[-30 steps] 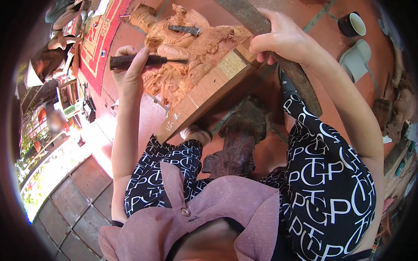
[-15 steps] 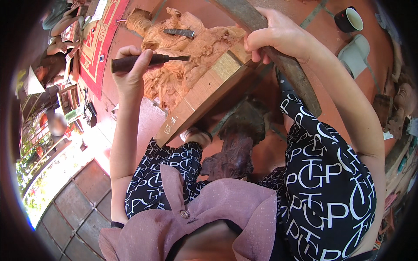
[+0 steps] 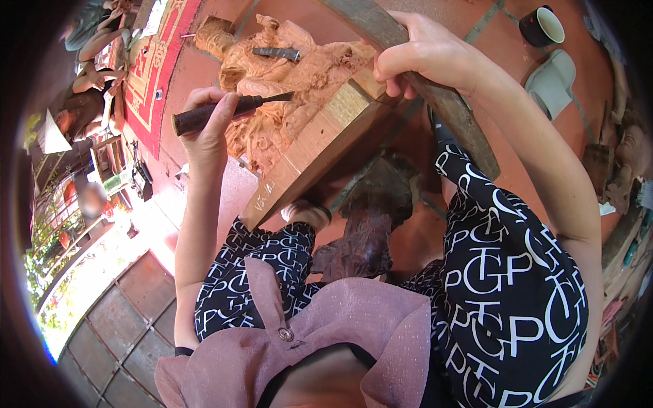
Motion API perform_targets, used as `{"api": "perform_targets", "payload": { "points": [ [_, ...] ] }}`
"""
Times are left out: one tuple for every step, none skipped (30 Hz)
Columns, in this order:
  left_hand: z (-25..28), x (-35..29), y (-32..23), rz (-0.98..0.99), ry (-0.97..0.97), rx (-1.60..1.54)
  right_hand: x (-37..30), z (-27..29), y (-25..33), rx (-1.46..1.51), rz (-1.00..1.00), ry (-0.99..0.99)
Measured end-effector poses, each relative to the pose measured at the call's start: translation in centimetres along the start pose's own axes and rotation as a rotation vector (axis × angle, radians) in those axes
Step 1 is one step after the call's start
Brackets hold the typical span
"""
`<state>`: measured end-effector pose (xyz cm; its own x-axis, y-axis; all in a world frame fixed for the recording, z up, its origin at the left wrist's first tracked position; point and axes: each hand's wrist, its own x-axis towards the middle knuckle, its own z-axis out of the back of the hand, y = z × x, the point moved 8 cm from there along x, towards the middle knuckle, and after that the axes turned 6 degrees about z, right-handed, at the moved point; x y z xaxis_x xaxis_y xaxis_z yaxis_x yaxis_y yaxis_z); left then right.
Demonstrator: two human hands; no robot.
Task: The person carves a wooden sculpture using a chisel and mallet, striking the chisel to remove wood shavings and refine the surface. They occasionally switch to a smaller carving tool for finer detail work.
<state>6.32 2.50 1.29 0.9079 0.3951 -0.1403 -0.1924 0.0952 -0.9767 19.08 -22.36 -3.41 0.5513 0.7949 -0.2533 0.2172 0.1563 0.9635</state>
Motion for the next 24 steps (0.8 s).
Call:
{"api": "perform_targets", "payload": {
  "points": [
    [-0.2, -0.1, 0.1, 0.006, 0.001, -0.017, -0.1, 0.0, 0.0, -0.004, 0.001, -0.003],
    [-0.2, -0.2, 0.3, -0.006, 0.000, 0.035, 0.0, -0.1, 0.0, -0.007, 0.004, -0.001],
    [-0.1, -0.4, 0.9, -0.017, -0.001, 0.088, 0.1, -0.2, 0.1, -0.011, 0.007, 0.002],
    [-0.1, -0.7, 1.4, -0.028, -0.003, 0.140, 0.2, -0.4, 0.1, -0.006, 0.002, 0.009],
    [-0.6, -1.1, 1.5, -0.094, -0.021, 0.245, 0.2, -0.3, -0.1, -0.003, -0.005, 0.007],
    [-0.8, -1.3, 1.5, -0.075, 0.017, 0.233, 0.2, -0.3, -0.2, 0.000, -0.012, 0.006],
    [-1.0, -1.4, 1.3, -0.056, 0.055, 0.221, 0.2, -0.2, 0.0, 0.003, -0.006, 0.004],
    [-0.3, -1.2, 0.9, -0.020, 0.051, 0.145, 0.1, -0.3, 0.1, 0.010, 0.001, 0.008],
    [0.2, -0.7, 0.6, 0.017, 0.055, 0.063, -0.1, -0.3, 0.1, 0.016, 0.003, 0.003],
    [0.5, -0.4, -0.2, 0.026, 0.035, 0.021, -0.3, -0.1, -0.1, 0.020, -0.014, -0.012],
    [0.4, -0.4, -1.4, 0.068, 0.043, -0.074, -0.2, -0.1, -0.1, 0.025, -0.027, -0.021],
    [0.6, -0.3, -1.9, 0.066, 0.056, -0.109, -0.3, -0.1, -0.1, 0.031, -0.040, -0.030],
    [0.9, -0.1, -2.2, 0.065, 0.071, -0.144, -0.4, -0.2, 0.0, 0.114, -0.074, 0.010],
    [1.0, -0.1, -2.1, 0.061, 0.102, -0.142, -0.6, -0.3, 0.6, 0.195, -0.107, 0.050],
    [1.0, -0.2, -1.7, 0.059, 0.135, -0.143, -0.9, -0.3, 1.2, 0.275, -0.142, 0.089],
    [0.8, -0.2, -1.4, 0.058, 0.169, -0.145, -1.2, -0.1, 1.9, 0.221, -0.153, 0.088],
    [0.5, -0.2, -0.9, 0.077, 0.183, -0.147, -1.5, 0.1, 2.6, 0.171, -0.166, 0.084],
    [0.3, -0.3, -0.5, 0.095, 0.185, -0.143, -1.6, 0.0, 3.2, 0.121, -0.174, 0.092],
    [0.2, -0.4, -0.2, 0.113, 0.189, -0.140, -1.4, -0.1, 4.9, -0.040, -0.032, 0.099],
    [0.3, -0.5, 0.1, 0.112, 0.180, -0.113, -1.2, -0.7, 6.7, -0.201, 0.112, 0.112],
    [0.4, -0.5, 0.2, 0.109, 0.170, -0.124, -1.4, -1.6, 7.9, -0.288, 0.166, 0.122],
    [0.6, -0.5, 0.3, 0.106, 0.159, -0.134, -1.5, -2.4, 9.2, -0.377, 0.220, 0.128],
    [0.9, -0.6, 0.3, 0.102, 0.143, -0.143, -1.6, -3.3, 10.4, -0.465, 0.277, 0.133],
    [0.8, -0.6, 0.3, 0.096, 0.148, -0.145, -2.2, -4.3, 12.0, -0.515, 0.265, 0.135]
  ]
}}
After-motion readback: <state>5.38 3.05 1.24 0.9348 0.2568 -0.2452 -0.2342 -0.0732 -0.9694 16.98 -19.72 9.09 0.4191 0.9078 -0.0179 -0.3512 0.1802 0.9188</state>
